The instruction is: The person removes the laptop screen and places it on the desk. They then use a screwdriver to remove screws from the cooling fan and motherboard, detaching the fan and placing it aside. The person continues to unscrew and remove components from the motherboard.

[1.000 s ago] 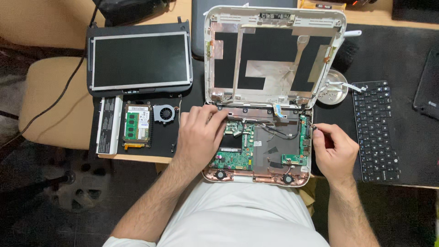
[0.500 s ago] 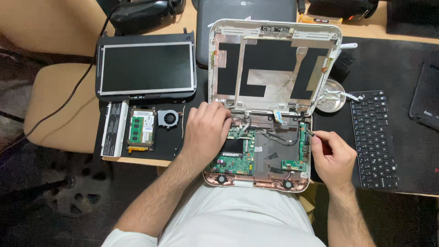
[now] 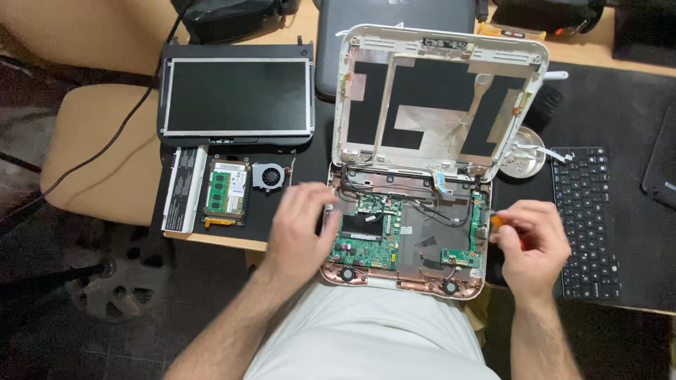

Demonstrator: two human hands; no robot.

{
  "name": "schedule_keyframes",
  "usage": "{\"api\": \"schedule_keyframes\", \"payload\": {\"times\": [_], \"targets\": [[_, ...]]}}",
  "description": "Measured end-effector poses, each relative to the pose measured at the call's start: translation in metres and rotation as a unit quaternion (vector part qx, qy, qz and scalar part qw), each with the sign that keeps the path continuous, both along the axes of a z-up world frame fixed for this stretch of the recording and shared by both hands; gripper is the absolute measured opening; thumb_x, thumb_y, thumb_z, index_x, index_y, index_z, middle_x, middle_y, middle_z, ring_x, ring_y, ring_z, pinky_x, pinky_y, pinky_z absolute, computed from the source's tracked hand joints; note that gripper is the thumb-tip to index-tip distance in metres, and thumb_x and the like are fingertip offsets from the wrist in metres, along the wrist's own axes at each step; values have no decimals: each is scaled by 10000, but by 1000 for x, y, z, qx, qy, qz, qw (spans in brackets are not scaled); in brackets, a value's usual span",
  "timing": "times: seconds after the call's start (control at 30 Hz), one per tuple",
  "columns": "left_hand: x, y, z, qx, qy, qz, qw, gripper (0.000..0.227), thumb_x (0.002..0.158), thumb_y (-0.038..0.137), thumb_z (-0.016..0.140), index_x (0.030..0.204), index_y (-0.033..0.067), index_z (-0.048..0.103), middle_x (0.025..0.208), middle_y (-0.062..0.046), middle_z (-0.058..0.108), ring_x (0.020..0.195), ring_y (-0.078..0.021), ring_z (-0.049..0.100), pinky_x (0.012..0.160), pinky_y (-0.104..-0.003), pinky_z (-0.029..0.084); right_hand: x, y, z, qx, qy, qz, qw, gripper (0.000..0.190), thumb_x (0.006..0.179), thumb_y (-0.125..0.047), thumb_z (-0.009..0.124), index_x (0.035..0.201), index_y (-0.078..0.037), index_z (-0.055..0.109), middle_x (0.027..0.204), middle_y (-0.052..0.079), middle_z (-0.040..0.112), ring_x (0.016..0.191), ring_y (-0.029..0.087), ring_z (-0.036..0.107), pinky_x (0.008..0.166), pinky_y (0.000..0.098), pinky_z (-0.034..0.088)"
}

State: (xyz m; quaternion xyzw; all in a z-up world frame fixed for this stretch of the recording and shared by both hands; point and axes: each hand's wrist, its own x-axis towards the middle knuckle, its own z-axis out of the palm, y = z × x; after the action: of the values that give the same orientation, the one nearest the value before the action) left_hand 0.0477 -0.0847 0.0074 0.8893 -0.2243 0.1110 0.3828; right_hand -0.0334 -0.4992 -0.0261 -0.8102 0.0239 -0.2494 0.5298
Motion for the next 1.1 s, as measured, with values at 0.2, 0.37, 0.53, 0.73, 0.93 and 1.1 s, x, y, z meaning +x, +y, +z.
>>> {"api": "schedule_keyframes", "payload": {"times": [0.2,0.37,0.53,0.73,0.93,1.1], "targets": [[-6,-14,-21,31,-47,-17,998,396,1101,186,850,1492,170,788,1505,-28,778,1471,-323,623,1202,-499,497,27,74,57,90,-5,107,990,489,914,58,1023,1330,21,768,1141,200,903,1071,238,891,960,375,719],[-7,-10,-21,11,-21,-22,999,400,1134,218,804,1529,165,768,1556,-45,779,1504,-333,620,1232,-505,485,78,123,79,37,10,238,971,358,1019,35,899,1341,38,741,1119,213,927,1064,330,932,929,499,778],[-7,-10,-20,-15,-41,-20,999,301,1099,217,836,1394,166,815,1486,-34,817,1469,-345,657,1211,-503,513,129,144,81,-150,59,336,928,367,1109,-59,850,1401,-80,629,1152,166,944,1043,407,941,960,575,751],[-7,-12,-21,-4,-58,-20,998,302,1093,230,839,1387,159,845,1472,-38,851,1473,-356,664,1216,-532,512,127,141,57,-163,80,315,931,298,1152,-144,828,1364,-142,618,1142,77,969,1018,325,946,961,492,745],[-6,-12,-20,12,-62,-23,998,333,1081,240,845,1405,162,854,1517,-25,847,1496,-355,646,1233,-524,496,131,138,53,-169,60,311,933,308,1149,-149,838,1360,-173,615,1163,25,977,1033,306,938,962,476,738],[-6,-12,-22,19,-64,-23,997,323,1082,263,846,1392,172,863,1509,0,855,1504,-340,638,1231,-511,492,130,137,47,-147,58,312,937,325,1138,-152,865,1351,-158,620,1159,32,979,1030,292,941,961,456,740]]}}
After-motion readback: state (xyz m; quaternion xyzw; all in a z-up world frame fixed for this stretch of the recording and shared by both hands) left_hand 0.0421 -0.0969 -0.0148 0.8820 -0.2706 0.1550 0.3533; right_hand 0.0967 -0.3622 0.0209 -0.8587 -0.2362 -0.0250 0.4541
